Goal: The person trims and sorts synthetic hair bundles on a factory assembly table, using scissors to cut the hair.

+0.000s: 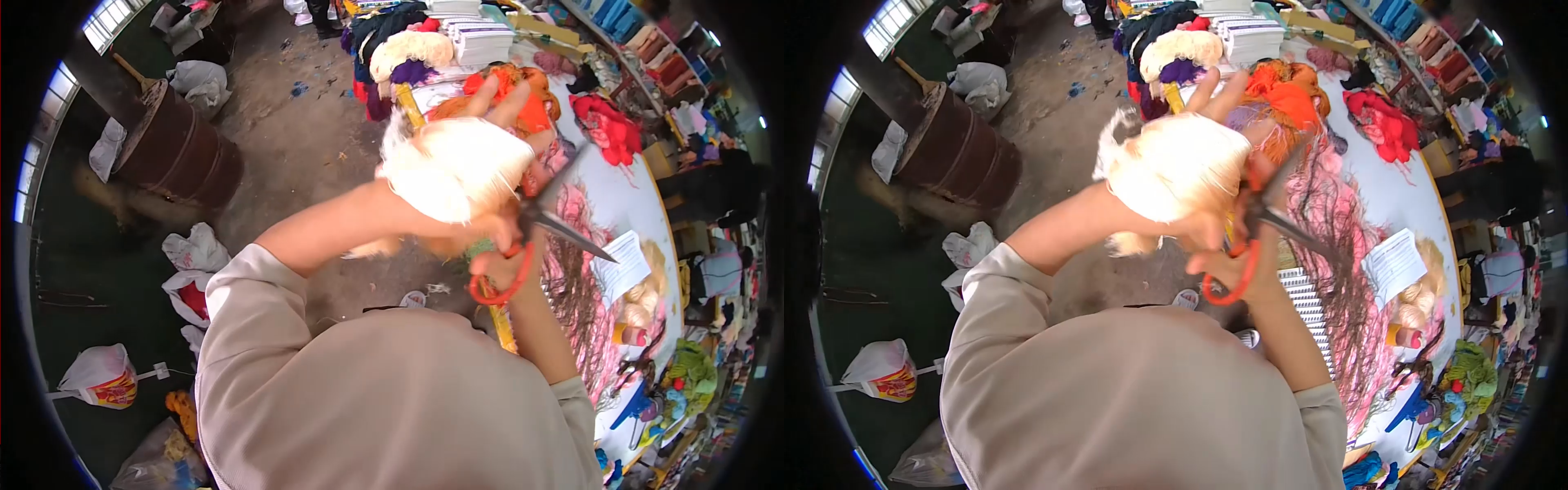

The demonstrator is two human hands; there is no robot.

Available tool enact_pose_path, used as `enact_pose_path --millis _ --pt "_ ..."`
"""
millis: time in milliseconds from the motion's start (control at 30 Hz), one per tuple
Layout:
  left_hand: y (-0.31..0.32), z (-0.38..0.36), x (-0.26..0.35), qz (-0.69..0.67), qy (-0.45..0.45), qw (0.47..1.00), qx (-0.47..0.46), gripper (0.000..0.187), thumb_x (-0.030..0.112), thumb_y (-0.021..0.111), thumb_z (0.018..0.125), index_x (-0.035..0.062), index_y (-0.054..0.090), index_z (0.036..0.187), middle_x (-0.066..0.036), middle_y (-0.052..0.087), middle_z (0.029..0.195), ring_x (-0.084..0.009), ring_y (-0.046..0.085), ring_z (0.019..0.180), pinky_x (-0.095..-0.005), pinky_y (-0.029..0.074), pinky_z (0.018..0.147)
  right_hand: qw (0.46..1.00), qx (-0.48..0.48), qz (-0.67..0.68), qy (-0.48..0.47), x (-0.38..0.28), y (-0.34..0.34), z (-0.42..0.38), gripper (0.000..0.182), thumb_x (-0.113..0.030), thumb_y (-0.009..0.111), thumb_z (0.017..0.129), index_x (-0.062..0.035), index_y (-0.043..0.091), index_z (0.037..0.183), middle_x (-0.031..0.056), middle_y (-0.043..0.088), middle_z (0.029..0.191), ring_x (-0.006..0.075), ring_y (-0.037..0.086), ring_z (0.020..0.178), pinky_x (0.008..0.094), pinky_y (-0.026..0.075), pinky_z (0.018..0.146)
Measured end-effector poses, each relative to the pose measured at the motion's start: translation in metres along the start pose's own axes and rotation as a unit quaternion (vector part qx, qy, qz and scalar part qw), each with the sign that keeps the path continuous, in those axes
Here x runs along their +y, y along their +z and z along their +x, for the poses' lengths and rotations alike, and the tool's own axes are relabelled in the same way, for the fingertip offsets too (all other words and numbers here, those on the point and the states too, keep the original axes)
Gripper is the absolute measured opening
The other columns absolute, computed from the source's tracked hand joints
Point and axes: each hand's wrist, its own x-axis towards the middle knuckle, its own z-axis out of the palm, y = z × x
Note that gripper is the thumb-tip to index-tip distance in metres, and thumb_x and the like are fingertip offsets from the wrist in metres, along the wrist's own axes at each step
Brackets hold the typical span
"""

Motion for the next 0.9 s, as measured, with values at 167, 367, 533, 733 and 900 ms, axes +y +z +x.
enact_pose_path --millis 167,367,533,733,900 --pt "-0.002 -0.012 0.0 0.079 -0.01 0.997 -0.003 0.074 0.056 0.055 0.083 0.0119 0.045 0.143 -0.016 0.024 0.157 -0.0356 0.018 0.146 -0.0483 0.021 0.116 0.973 0.003 0.218 0.074 -0.032 0.015 0.014 0.108 -0.01 0.083 0.066 -0.0054 0.016 0.15 0.0163 0.04 0.143 0.0286 0.045 0.13 0.0422 0.039 0.107" --pt "-0.004 -0.037 -0.033 0.146 -0.015 0.986 -0.073 0.06 0.049 0.052 0.088 0.0162 0.048 0.138 -0.009 0.022 0.159 -0.0284 0.019 0.147 -0.0469 0.018 0.117 0.894 0.095 0.407 0.159 -0.024 -0.055 -0.003 0.073 -0.032 0.064 0.086 -0.0095 0.029 0.147 0.0236 0.051 0.135 0.0374 0.053 0.124 0.0513 0.045 0.102" --pt "-0.02 -0.043 -0.035 -0.413 -0.22 0.882 0.05 0.09 0.056 0.061 0.083 0.0055 0.029 0.149 -0.014 0.018 0.159 -0.0318 0.021 0.146 -0.0429 0.024 0.116 0.904 0.096 0.397 0.128 -0.039 -0.07 -0.038 0.07 -0.026 0.066 0.088 -0.0041 0.031 0.145 0.0179 0.051 0.136 0.0344 0.051 0.125 0.0513 0.041 0.105" --pt "0.037 -0.029 0.011 -0.892 -0.148 0.38 0.196 0.103 0.081 0.036 0.081 0.0051 0.022 0.149 -0.026 0.044 0.141 -0.0421 0.042 0.132 -0.053 0.032 0.111 0.995 0.002 -0.079 0.066 -0.036 -0.061 -0.044 0.069 -0.017 0.076 0.082 -0.0028 0.04 0.139 0.0033 0.052 0.111 0.0127 0.051 0.104 0.0282 0.041 0.093" --pt "0.051 -0.038 0.003 -0.95 -0.098 0.199 0.222 0.091 0.074 0.036 0.087 0.0021 0.036 0.143 -0.013 0.053 0.138 -0.0289 0.044 0.133 -0.0582 0.017 0.116 0.98 -0.062 0.033 0.185 -0.056 -0.04 -0.046 0.06 -0.042 0.074 0.084 0.0021 0.057 0.121 -0.0037 0.051 0.073 0.0036 0.044 0.051 0.0191 0.031 0.044"
